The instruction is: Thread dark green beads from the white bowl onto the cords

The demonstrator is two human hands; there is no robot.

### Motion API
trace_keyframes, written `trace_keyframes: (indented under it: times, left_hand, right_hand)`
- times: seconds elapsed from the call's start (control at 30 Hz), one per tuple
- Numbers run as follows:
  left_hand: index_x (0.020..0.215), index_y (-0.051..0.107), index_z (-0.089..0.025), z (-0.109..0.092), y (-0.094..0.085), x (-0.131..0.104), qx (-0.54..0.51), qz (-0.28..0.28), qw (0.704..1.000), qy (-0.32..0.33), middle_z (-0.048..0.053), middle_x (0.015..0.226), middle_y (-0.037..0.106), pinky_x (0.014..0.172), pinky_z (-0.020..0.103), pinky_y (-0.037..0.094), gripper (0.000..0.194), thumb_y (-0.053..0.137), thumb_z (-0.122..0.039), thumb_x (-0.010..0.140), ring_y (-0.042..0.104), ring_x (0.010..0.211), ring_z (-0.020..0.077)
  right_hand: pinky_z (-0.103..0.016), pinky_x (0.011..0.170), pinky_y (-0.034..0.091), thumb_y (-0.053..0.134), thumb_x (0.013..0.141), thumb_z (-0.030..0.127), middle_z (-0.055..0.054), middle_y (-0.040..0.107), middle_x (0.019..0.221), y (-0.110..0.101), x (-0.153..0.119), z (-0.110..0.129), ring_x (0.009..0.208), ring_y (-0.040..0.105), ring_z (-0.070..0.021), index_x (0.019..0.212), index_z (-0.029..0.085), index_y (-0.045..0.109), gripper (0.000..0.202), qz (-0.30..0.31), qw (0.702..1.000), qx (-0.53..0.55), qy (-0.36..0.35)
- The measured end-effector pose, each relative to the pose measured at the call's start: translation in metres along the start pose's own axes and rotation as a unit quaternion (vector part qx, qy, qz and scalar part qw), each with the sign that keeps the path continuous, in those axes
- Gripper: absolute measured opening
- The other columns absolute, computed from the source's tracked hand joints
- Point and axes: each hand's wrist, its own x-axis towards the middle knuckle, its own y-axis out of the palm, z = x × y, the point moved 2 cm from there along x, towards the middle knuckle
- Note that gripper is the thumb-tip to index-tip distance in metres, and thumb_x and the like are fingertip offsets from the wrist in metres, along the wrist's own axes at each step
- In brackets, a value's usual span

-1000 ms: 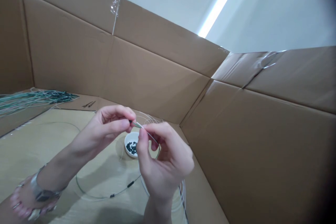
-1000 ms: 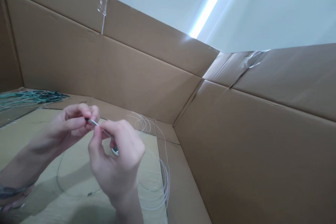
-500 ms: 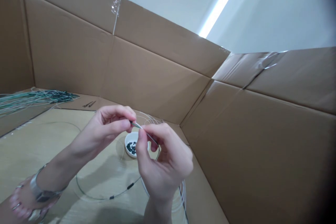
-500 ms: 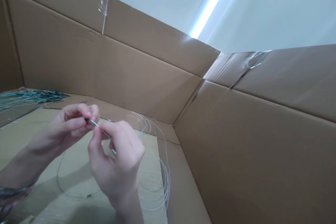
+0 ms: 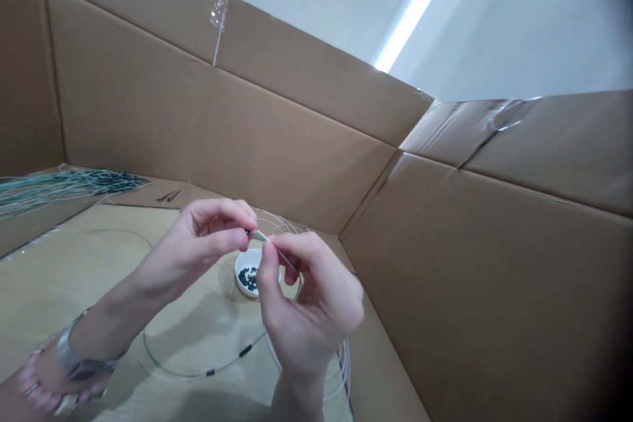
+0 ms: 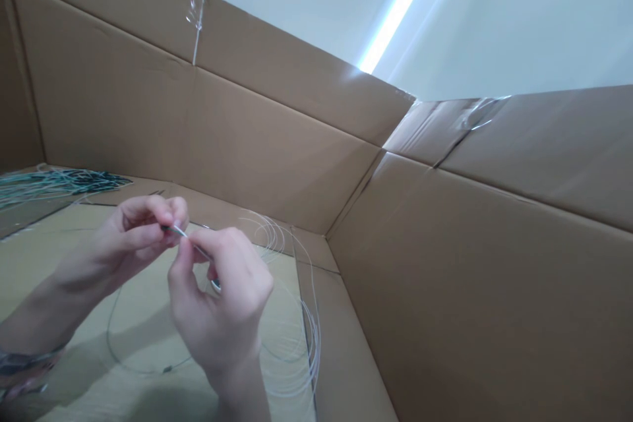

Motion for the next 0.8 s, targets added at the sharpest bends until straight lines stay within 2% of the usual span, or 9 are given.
trace_keyframes:
  times: [0.3, 0.47, 0.63, 0.8]
  left_hand:
    - [0.074, 0.075, -0.025, 0.0013, -0.0066, -0.0003, 0.055, -0.04, 0.997, 0.027, -0.003, 0.072, 0.066, 0.062, 0.011, 0.053, 0.009, 0.081, -0.022, 0.068, 0.061, 0.064, 0.0049]
    - [0.074, 0.074, -0.025, 0.0032, -0.0045, -0.0018, 0.082, -0.021, 0.996, 0.029, -0.002, 0.072, 0.068, 0.062, 0.014, 0.055, 0.006, 0.078, -0.022, 0.072, 0.064, 0.065, 0.0073]
    - [0.074, 0.075, -0.024, 0.0043, -0.0046, -0.0016, 0.075, -0.022, 0.996, 0.044, -0.001, 0.073, 0.069, 0.062, 0.013, 0.055, 0.004, 0.078, -0.021, 0.073, 0.064, 0.066, 0.0074]
    - [0.076, 0.075, -0.026, 0.0031, -0.0083, -0.0004, 0.084, -0.031, 0.993, 0.071, -0.004, 0.073, 0.069, 0.064, 0.009, 0.053, 0.007, 0.077, -0.02, 0.074, 0.063, 0.066, 0.0039]
  right_hand:
    - [-0.02, 0.045, 0.038, 0.058, 0.08, 0.006, 0.005, 0.055, 0.059, 0.0016, 0.0021, 0.0006, 0.049, 0.041, -0.0053, 0.077, 0.021, 0.056, 0.015, 0.005, 1.0, 0.011, -0.029]
    - [-0.019, 0.045, 0.038, 0.059, 0.08, 0.005, 0.005, 0.057, 0.061, 0.0024, 0.0016, 0.0009, 0.05, 0.042, -0.0045, 0.077, 0.019, 0.058, 0.014, 0.002, 1.0, 0.026, -0.017]
    - [-0.021, 0.053, 0.045, 0.062, 0.079, 0.004, 0.004, 0.062, 0.066, 0.0016, 0.0001, -0.0011, 0.057, 0.052, -0.0059, 0.08, 0.018, 0.062, 0.015, 0.012, 0.999, 0.038, 0.01]
    - [-0.02, 0.056, 0.047, 0.061, 0.08, 0.004, 0.002, 0.064, 0.071, 0.0001, 0.0027, 0.0022, 0.063, 0.057, -0.0067, 0.081, 0.017, 0.063, 0.014, 0.007, 1.0, 0.011, -0.005]
